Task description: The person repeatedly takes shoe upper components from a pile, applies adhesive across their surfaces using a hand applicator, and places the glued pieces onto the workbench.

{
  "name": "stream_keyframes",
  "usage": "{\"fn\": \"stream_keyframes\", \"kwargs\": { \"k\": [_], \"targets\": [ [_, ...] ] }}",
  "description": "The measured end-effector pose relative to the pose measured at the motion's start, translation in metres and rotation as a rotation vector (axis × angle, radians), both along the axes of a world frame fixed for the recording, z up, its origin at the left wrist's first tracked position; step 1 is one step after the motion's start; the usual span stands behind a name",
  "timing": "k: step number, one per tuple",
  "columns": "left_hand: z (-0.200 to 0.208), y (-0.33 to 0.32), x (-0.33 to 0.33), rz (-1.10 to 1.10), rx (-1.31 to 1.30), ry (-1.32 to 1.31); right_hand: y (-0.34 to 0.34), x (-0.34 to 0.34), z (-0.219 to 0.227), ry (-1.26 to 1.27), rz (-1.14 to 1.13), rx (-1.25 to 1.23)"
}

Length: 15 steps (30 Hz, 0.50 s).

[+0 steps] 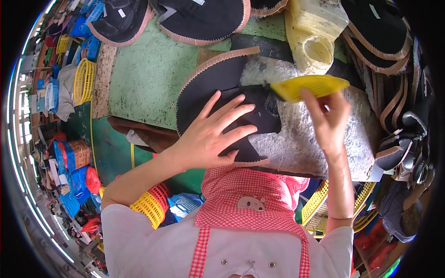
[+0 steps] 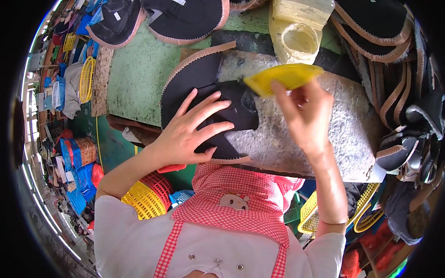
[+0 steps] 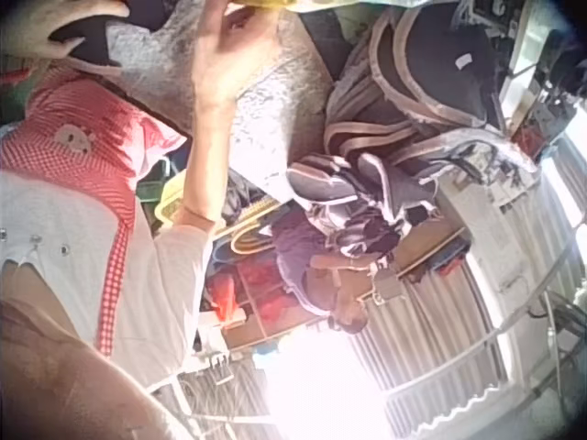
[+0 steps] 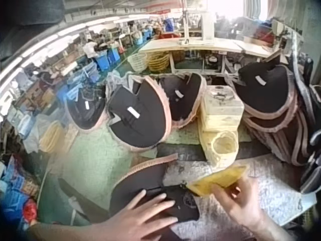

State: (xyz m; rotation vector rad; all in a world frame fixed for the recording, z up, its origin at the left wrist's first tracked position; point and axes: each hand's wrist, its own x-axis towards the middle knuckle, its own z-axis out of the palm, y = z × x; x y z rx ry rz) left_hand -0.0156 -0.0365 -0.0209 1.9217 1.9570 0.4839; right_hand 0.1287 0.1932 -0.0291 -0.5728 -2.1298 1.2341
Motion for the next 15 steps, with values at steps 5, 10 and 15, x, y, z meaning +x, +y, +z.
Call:
{"fn": "stream_keyframes", "kwargs": {
  "k": [5, 10, 15],
  "targets": [
    [0.003, 0.004, -0.005, -0.025, 0.024, -0.001, 0.009, -0.007, 0.013, -0.220, -0.060, 0.192],
    [-0.002, 0.006, -0.002, -0.009, 0.053, -0.011, 0.019, 0.008, -0.006, -0.340, -0.094, 0.212],
    [-0.006, 0.004, -0.004, 0.031, 0.058, -0.069, 0.017, 0.043, -0.023, -0.101, 0.379, 0.195]
  ]
}}
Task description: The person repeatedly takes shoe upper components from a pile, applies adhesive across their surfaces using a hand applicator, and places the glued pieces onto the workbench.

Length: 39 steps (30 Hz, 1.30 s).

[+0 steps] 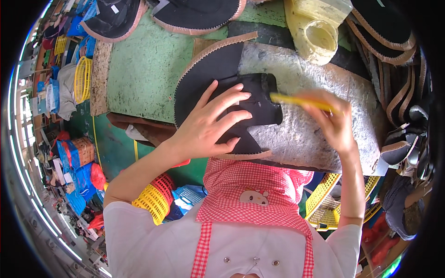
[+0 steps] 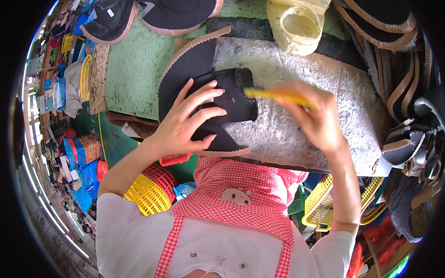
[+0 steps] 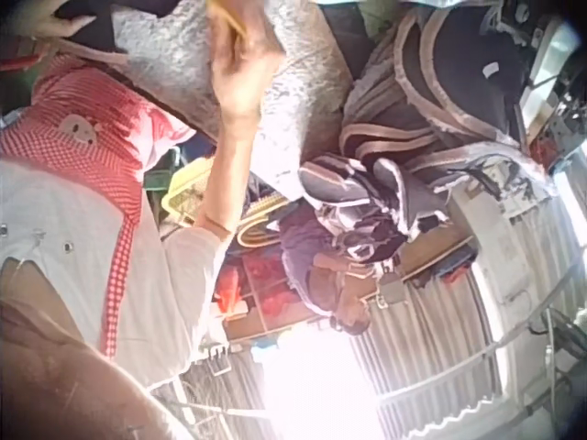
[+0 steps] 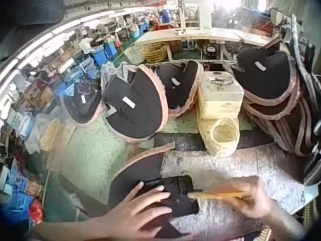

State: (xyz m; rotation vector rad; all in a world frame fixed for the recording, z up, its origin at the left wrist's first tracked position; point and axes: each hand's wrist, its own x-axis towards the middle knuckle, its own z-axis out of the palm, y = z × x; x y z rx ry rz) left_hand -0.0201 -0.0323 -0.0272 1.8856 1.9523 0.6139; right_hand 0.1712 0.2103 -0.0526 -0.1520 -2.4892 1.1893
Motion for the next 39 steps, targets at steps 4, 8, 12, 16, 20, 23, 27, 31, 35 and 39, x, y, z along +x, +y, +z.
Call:
{"fn": "stream_keyframes", "kwargs": {
  "k": [4, 8, 12, 16, 20, 23, 27, 31, 35, 39],
  "targets": [
    [-0.001, 0.000, 0.001, 0.013, 0.010, -0.023, -0.006, 0.012, 0.026, 0.041, 0.304, -0.179],
    [-0.003, -0.005, -0.005, 0.022, 0.004, -0.102, -0.009, -0.033, 0.046, 0.055, 0.037, -0.101],
    [-0.008, -0.015, -0.011, 0.176, 0.156, -0.237, -0.033, -0.045, 0.053, -0.100, 0.204, 0.157],
    [-0.013, -0.022, -0.012, 0.156, 0.214, -0.233, -0.021, -0.013, 0.050, -0.051, 0.237, -0.255],
    [-0.007, -0.033, -0.028, 0.421, 0.275, 0.037, 0.039, -0.028, 0.039, 0.099, -0.579, 0.211],
    [0.001, -0.053, -0.049, 0.825, 0.068, -0.132, 0.053, -0.048, 0.043, 0.017, -0.567, 0.178],
    [-0.001, -0.079, -0.073, 0.823, -0.176, -0.953, 0.006, -0.062, 0.046, 0.210, -0.691, -0.251],
    [-0.010, -0.088, -0.080, 0.829, -0.238, -1.041, -0.054, -0.100, 0.028, -0.217, -0.407, -0.187],
    [-0.011, -0.090, -0.081, 0.802, -0.249, -1.086, -0.097, -0.117, 0.047, -0.196, -0.441, 0.097],
    [-0.013, -0.093, -0.084, 0.802, -0.268, -1.147, -0.123, -0.132, 0.055, -0.152, -0.200, 0.049]
  ]
}}
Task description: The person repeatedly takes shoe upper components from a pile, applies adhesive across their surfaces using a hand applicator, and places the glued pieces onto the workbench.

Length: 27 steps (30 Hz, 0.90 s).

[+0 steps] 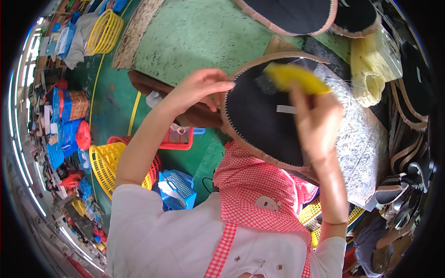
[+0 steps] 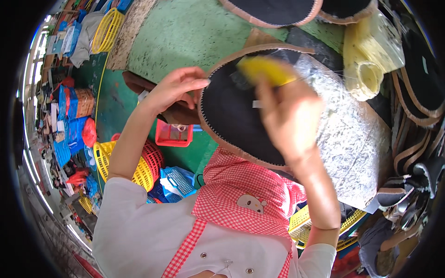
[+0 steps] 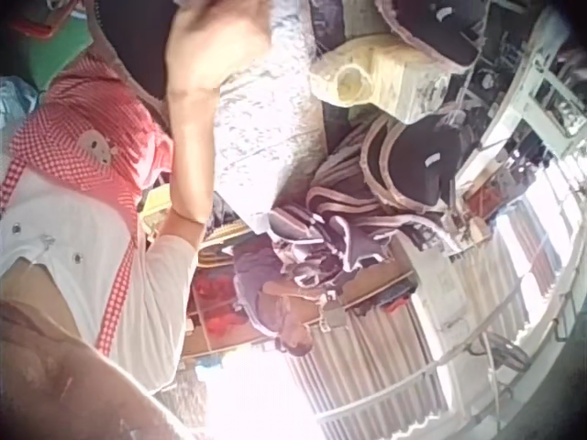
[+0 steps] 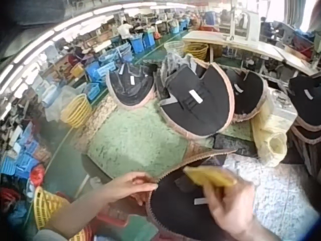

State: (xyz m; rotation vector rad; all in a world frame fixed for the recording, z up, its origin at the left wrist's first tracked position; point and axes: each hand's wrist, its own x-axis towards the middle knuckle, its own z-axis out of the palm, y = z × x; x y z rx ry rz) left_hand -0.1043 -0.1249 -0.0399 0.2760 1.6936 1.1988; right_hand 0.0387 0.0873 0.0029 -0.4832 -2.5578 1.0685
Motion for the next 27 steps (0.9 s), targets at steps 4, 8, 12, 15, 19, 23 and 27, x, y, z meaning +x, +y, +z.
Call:
{"fn": "stream_keyframes", "kwargs": {
  "k": [4, 8, 12, 15, 19, 23, 27],
  "targets": [
    [-0.010, -0.004, -0.002, 0.033, 0.108, -0.118, 0.008, -0.001, -0.022, 0.172, 0.636, 0.154],
    [-0.019, -0.008, -0.002, -0.036, 0.199, 0.058, 0.050, 0.041, -0.007, -0.211, 0.896, 0.158],
    [-0.023, -0.007, 0.002, -0.036, 0.192, 0.115, 0.075, 0.060, 0.032, -0.360, 0.866, 0.028],
    [-0.023, -0.004, 0.006, -0.032, 0.198, 0.184, 0.060, 0.041, 0.029, -0.184, 0.795, 0.047],
    [-0.018, -0.005, 0.007, -0.024, 0.171, 0.221, 0.043, 0.027, 0.004, -0.083, 0.743, 0.295],
    [-0.010, 0.002, -0.001, -0.097, 0.068, 0.247, 0.079, 0.077, 0.023, -0.279, 0.701, -0.102],
    [-0.001, 0.036, -0.008, -0.183, 0.241, 0.376, 0.132, 0.090, 0.029, 0.108, -0.036, -0.207]
  ]
}}
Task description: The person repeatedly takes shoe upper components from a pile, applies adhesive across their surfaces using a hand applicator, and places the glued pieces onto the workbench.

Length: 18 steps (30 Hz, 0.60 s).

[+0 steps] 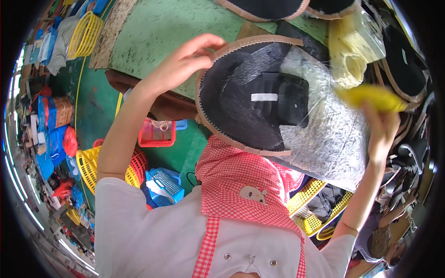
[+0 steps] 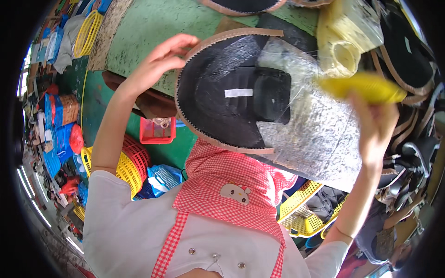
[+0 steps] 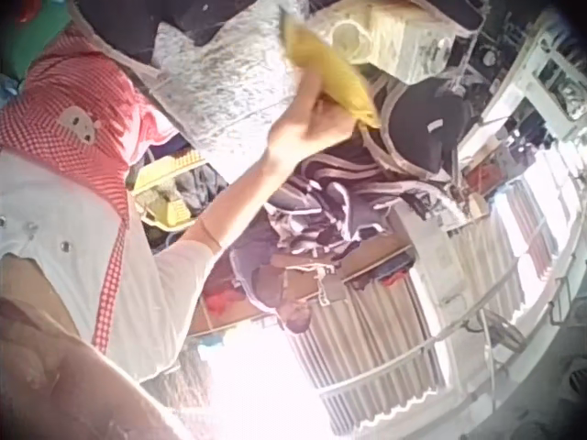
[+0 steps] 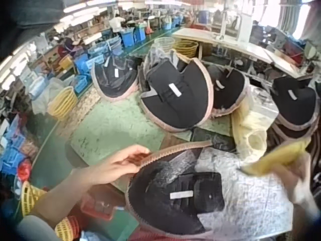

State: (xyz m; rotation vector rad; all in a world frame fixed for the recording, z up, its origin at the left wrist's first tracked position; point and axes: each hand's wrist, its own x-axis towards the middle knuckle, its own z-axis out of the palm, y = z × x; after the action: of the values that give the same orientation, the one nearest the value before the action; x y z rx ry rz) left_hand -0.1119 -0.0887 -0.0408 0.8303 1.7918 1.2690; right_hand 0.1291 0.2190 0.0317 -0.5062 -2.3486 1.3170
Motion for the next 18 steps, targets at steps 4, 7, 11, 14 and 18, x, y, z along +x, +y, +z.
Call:
{"fn": "stream_keyframes", "kwargs": {
  "k": [4, 7, 11, 14, 18],
  "targets": [
    [0.018, 0.037, 0.002, -0.089, -0.220, 0.315, 0.034, -0.022, -0.021, -0.306, -0.350, 0.482],
    [0.030, 0.055, -0.005, -0.191, -0.457, 0.345, 0.040, -0.006, -0.026, 0.066, -0.433, -0.147],
    [0.039, 0.066, -0.003, -0.304, -0.320, 0.097, 0.014, 0.038, -0.048, -0.032, -0.340, -0.441],
    [0.054, 0.066, 0.013, -0.246, -0.085, -0.001, 0.000, 0.051, -0.077, 0.042, -0.331, -0.526],
    [0.097, 0.061, 0.020, -0.240, -0.045, 0.085, -0.002, 0.056, -0.095, 0.185, -0.297, -0.623]
  ]
}}
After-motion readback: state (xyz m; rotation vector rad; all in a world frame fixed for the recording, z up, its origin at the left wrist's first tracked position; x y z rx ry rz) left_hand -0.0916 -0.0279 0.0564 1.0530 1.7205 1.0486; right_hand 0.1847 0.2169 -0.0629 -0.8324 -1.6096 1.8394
